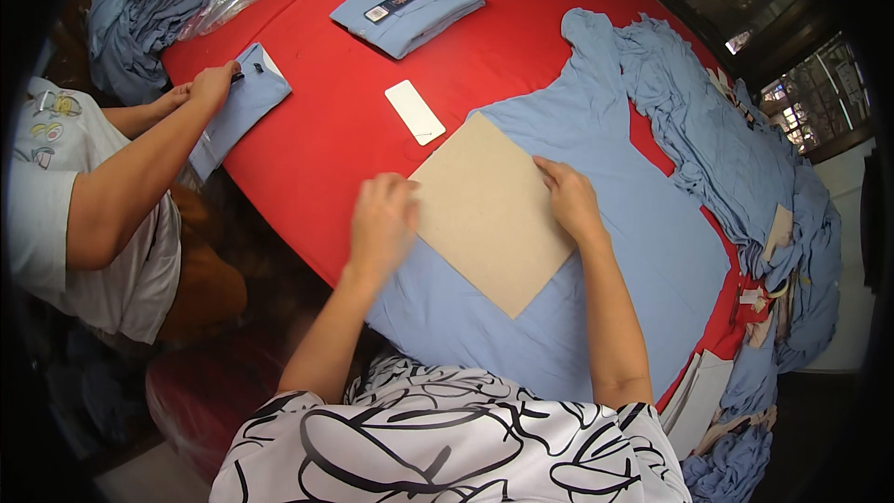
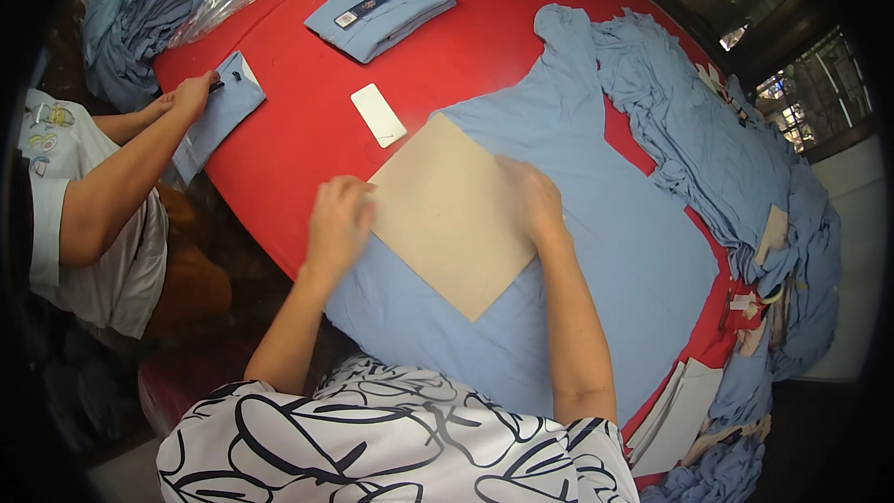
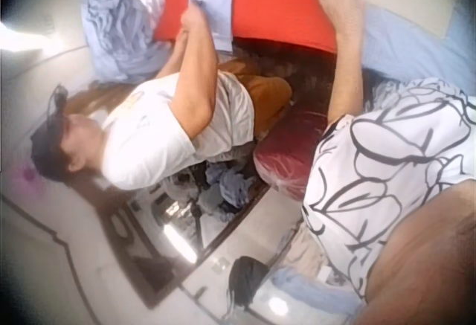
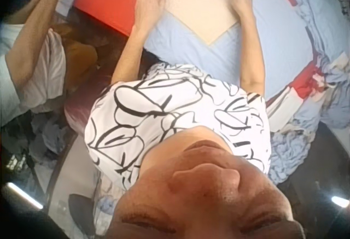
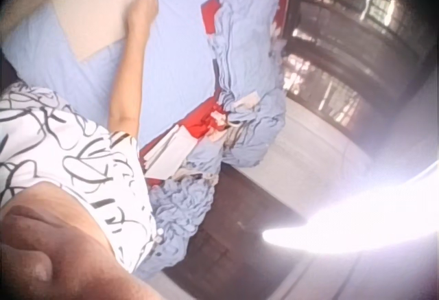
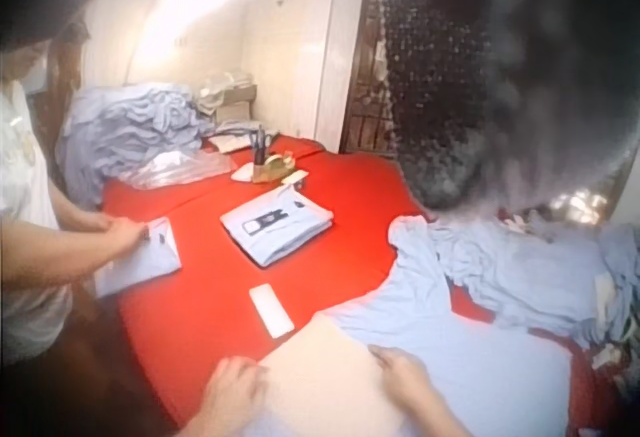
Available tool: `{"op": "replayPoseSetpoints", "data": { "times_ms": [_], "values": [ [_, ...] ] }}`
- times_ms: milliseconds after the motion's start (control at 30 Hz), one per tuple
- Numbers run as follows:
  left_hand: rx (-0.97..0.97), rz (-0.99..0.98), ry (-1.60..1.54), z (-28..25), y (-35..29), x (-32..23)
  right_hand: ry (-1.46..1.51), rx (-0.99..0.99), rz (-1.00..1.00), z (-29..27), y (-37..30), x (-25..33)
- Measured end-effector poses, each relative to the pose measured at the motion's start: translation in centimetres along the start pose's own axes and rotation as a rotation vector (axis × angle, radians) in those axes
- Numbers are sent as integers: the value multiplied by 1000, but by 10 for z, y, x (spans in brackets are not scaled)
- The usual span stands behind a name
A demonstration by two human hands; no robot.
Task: The person folds several light blue collared shirts on a red table using a cardboard insert and stacks them. They lay each shirt flat, place the cardboard, fold the sleeves and sides over it, fold the bottom up, and place the finished item aside.
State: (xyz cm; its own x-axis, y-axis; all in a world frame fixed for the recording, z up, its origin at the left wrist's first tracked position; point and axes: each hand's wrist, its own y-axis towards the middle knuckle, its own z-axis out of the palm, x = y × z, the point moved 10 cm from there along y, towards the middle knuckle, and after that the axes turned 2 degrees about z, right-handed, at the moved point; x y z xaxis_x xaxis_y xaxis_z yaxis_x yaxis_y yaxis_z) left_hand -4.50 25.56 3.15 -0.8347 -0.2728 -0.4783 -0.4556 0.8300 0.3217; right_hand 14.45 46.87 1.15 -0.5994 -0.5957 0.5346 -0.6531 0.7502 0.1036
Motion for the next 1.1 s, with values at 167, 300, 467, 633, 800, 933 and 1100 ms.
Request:
{"op": "replayPoseSetpoints", "data": {
  "times_ms": [167, 300, 467, 633, 800, 933, 1100],
  "values": [
    [-10, 284, 16, 47, 1, -75, -1, 28, 52, 1, 2, -6],
    [23, 236, -7, 70, 6, -62, -42, 52, 61, -3, 3, 6],
    [15, 218, -25, 71, 5, -60, -2, 25, 60, -5, 3, 1],
    [43, 224, -30, 71, 3, -58, -55, 80, 80, -4, 4, 8],
    [53, 206, -12, 74, 2, -52, -160, -91, 19, -29, 35, -25],
    [83, 222, 38, 79, 7, -58, -414, -544, 272, -86, 77, -105],
    [119, 190, 97, 79, 9, -60, -392, -274, 475, -77, 117, -142]
  ]
}}
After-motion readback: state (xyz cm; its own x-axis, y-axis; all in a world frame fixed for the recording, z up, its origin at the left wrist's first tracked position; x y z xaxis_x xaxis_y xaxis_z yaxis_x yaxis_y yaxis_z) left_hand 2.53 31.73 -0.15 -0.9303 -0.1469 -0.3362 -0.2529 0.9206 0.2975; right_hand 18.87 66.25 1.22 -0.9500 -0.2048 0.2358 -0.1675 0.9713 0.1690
